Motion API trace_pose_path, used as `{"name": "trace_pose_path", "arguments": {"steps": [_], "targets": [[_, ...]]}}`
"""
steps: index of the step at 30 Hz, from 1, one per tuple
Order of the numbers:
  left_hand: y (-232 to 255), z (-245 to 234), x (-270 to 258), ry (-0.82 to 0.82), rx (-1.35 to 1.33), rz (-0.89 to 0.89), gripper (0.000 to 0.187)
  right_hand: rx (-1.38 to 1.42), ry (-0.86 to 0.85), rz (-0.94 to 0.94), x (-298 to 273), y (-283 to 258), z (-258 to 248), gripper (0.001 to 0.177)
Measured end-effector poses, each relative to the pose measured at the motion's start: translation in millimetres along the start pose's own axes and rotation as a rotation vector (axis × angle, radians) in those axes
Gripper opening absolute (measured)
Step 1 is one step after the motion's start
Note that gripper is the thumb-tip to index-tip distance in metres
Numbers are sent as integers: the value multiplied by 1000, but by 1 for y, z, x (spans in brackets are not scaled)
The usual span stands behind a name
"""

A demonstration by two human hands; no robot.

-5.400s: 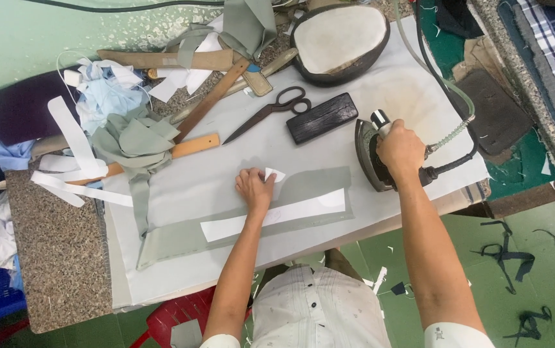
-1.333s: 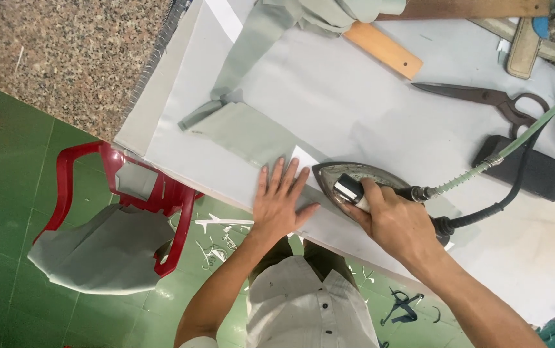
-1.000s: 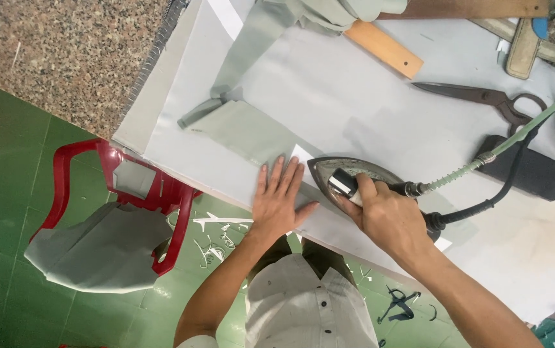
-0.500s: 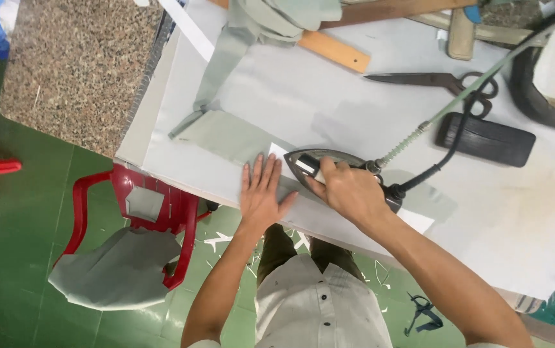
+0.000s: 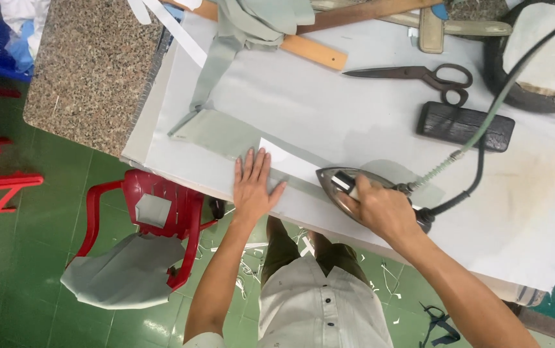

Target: The person irons a long strip of light green fabric on a white work surface, then uses scissors to trim the edges of the fabric strip. The person handles the fabric and tools directly on the table.

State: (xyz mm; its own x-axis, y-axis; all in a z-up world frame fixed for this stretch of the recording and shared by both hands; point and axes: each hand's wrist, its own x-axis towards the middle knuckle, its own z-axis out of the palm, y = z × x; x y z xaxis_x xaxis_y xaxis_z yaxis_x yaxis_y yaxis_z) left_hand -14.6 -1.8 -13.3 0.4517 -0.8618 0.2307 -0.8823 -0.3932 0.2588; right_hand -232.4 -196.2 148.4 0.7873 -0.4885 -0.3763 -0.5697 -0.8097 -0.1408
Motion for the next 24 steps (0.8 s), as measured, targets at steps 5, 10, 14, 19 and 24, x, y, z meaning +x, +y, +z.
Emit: {"name": "trace_pose_path", "arguments": {"steps": [5,10,14,19,24], "targets": [[1,-4,2,-8,-9,-22,78,-4,-116,100,-8,9,0,55],[-3,-1,2,-37,-31,-36,79,-59,-97,90,11,-11,-7,54],[-5,0,1,-60,-19,-46,79,-16,-26,11,44,-40,-15,56],[-7,1,2,-93,-40,-70,81,-21,-47,-55,73,-63,-25,52],[-8,1,1,-112,-39,-79,81,-72,-23,-71,83,-68,-24,53]]}}
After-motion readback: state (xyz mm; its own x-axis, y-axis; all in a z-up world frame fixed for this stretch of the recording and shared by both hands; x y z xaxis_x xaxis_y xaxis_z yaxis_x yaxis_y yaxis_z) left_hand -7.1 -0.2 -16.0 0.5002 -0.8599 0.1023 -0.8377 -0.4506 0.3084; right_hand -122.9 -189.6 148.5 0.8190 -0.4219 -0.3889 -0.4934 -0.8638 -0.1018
